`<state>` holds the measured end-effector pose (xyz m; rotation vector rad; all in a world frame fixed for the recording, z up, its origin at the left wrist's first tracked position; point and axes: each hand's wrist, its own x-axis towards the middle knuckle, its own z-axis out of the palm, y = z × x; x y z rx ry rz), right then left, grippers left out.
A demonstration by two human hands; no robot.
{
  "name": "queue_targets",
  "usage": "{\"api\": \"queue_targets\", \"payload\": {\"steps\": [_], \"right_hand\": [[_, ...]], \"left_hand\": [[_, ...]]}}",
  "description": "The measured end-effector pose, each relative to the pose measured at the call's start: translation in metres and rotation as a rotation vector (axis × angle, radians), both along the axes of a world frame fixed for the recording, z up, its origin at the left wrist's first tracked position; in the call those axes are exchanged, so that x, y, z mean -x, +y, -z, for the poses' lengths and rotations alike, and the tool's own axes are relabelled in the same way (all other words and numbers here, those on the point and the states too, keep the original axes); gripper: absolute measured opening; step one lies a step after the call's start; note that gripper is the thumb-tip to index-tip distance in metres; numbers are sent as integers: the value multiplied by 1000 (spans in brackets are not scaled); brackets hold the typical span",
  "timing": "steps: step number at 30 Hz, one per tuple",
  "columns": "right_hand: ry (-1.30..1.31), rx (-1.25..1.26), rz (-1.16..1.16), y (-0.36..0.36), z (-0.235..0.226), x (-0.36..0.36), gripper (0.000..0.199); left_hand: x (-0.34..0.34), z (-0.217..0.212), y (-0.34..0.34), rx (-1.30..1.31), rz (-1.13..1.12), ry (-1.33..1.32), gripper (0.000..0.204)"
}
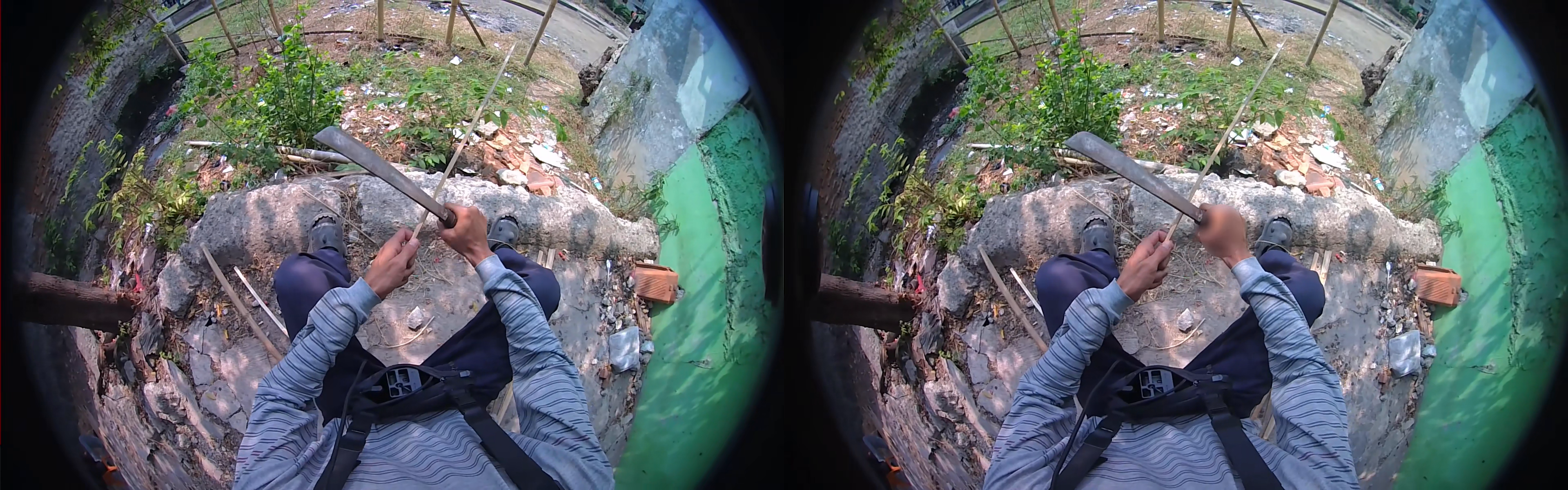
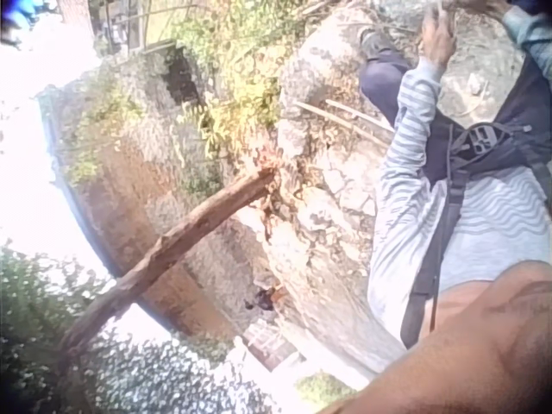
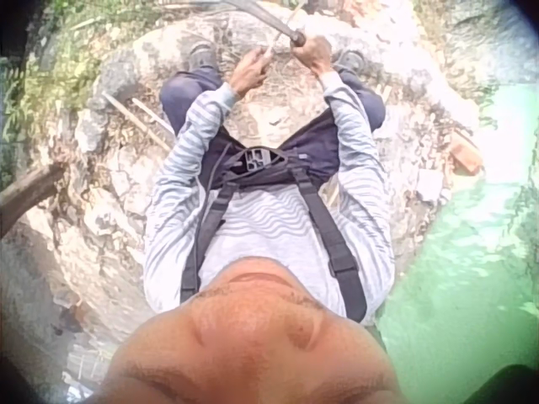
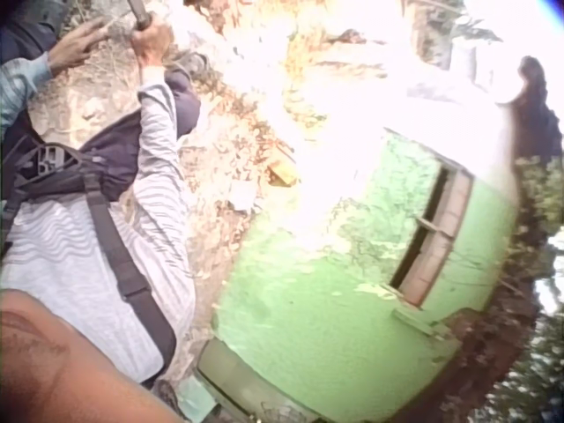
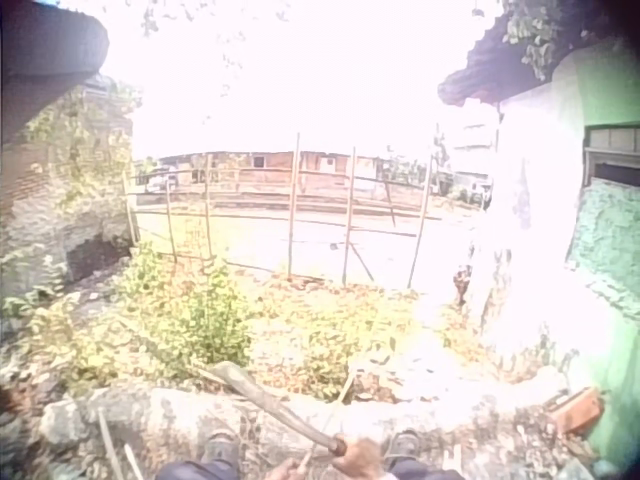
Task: The person whittles a thin wooden stick by scraping along its surface repeatedly using a large knife.
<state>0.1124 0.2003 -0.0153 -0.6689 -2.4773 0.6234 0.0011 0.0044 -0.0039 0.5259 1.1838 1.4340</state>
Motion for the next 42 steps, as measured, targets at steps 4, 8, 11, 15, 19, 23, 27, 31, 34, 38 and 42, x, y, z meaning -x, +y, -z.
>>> {"api": "queue_targets", "payload": {"steps": [4,8,11,15,19,23,27,31,34,38,42], "right_hand": [[-46,121,71,7,-2,-3,18],[24,79,-9,-8,8,-6,21],[-23,-58,23,-4,3,0,21],[7,49,193,24,0,-3,21],[-28,72,161,20,-5,-6,23],[-39,-2,58,6,5,-9,17],[-96,-98,23,0,-4,-8,17],[-95,-114,173,20,-8,-9,21],[33,21,287,28,-21,-5,20],[224,237,263,41,-18,-8,14],[367,561,159,39,-19,-13,16]], "left_hand": [[0,-8,-2,19,33,-25,19],[-1,-5,2,-6,17,2,15],[2,10,-1,-26,1,152,15],[-4,-5,-7,-2,52,66,16],[0,-13,-8,62,113,-74,20],[-4,-2,0,80,83,17,21],[0,32,12,-38,28,311,23],[-1,38,16,-75,27,337,25],[1,43,14,-57,6,366,25],[0,45,13,-44,-95,427,23],[-5,24,11,84,-186,697,23]]}}
